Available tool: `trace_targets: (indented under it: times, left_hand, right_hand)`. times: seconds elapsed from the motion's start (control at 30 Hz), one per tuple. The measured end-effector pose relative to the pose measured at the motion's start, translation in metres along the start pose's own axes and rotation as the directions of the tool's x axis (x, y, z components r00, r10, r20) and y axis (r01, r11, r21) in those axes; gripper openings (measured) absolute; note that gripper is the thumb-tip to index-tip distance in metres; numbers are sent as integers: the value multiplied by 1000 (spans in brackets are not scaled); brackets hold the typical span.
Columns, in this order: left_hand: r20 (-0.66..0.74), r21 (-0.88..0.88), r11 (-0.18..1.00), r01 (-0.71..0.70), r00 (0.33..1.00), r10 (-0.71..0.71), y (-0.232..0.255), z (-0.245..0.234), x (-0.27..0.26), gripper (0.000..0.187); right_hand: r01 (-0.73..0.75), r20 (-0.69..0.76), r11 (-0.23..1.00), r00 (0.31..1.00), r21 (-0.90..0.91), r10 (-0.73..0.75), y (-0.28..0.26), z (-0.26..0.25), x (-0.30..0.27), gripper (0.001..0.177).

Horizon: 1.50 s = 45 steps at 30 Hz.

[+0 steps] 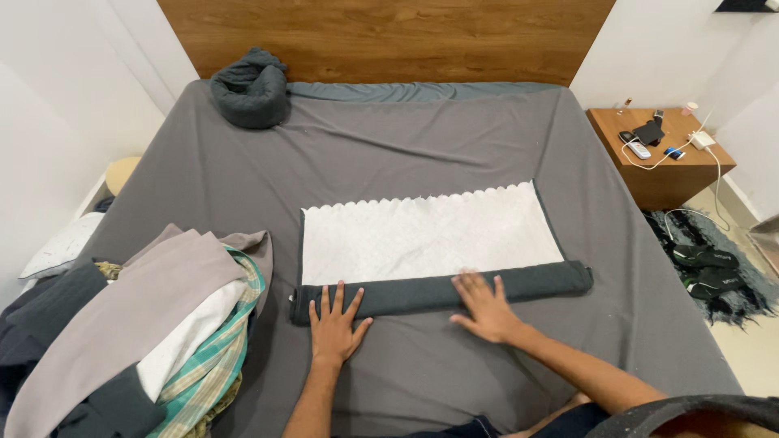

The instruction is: The person sits on a bed and folds a white towel with a dark border into a compact roll, then places it aside. Next, the person folds a light-colored shirt by hand into a neat rectangle.

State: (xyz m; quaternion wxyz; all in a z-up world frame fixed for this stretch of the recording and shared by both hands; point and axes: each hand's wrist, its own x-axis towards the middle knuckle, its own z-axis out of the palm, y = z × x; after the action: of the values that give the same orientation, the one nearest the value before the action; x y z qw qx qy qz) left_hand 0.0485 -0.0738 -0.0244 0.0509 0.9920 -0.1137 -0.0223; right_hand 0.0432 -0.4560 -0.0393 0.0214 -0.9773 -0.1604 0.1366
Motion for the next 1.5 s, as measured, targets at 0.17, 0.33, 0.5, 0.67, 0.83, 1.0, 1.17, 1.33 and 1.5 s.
trace_targets:
  times: [0.17, 0.33, 0.5, 0.67, 0.83, 1.0, 1.17, 1.33, 1.5]
  left_hand:
    - [90, 51, 996, 73, 993, -78, 5, -12, -1, 76]
    - [102, 72, 994, 81, 991, -88, 6, -14, -1, 78]
    - [179, 100, 985, 143, 971, -159, 2, -21, 4, 88]
    - [114, 124, 974, 192, 972, -206, -5, -19, 5, 97]
    - [201, 167, 960, 224, 946, -256, -7, -17, 11, 106]
    - [203, 228, 920, 320, 908, -366, -23, -15, 12, 123]
    - [106, 256, 908, 331, 924, -367, -42, -8, 9, 131]
    - [161, 309, 927, 211, 949, -270, -17, -10, 12, 107]
    - [172, 58, 942, -331, 933, 318, 69, 2, 13, 86]
  right_hand:
    - [-117, -12, 993, 993, 34, 117, -107, -10, 32, 112]
    - [88, -213, 991, 975, 100, -65, -170, -8, 53, 100]
    - [179, -188, 979, 969, 101, -158, -171, -14, 50, 86]
    - [262, -116, 964, 959, 29, -258, -97, -18, 25, 79]
    - [227, -37, 972, 973, -55, -229, -9, -15, -3, 79]
    - [104, -146, 989, 982, -108, -119, 67, -10, -33, 79]
    - [-23, -236, 999, 972, -43, 12, 116, 3, -51, 80]
    - [-153, -198, 988, 970, -33, 143, 105, 9, -42, 93]
    - [-267, -147, 962, 955, -46, 258, 43, 1, -5, 111]
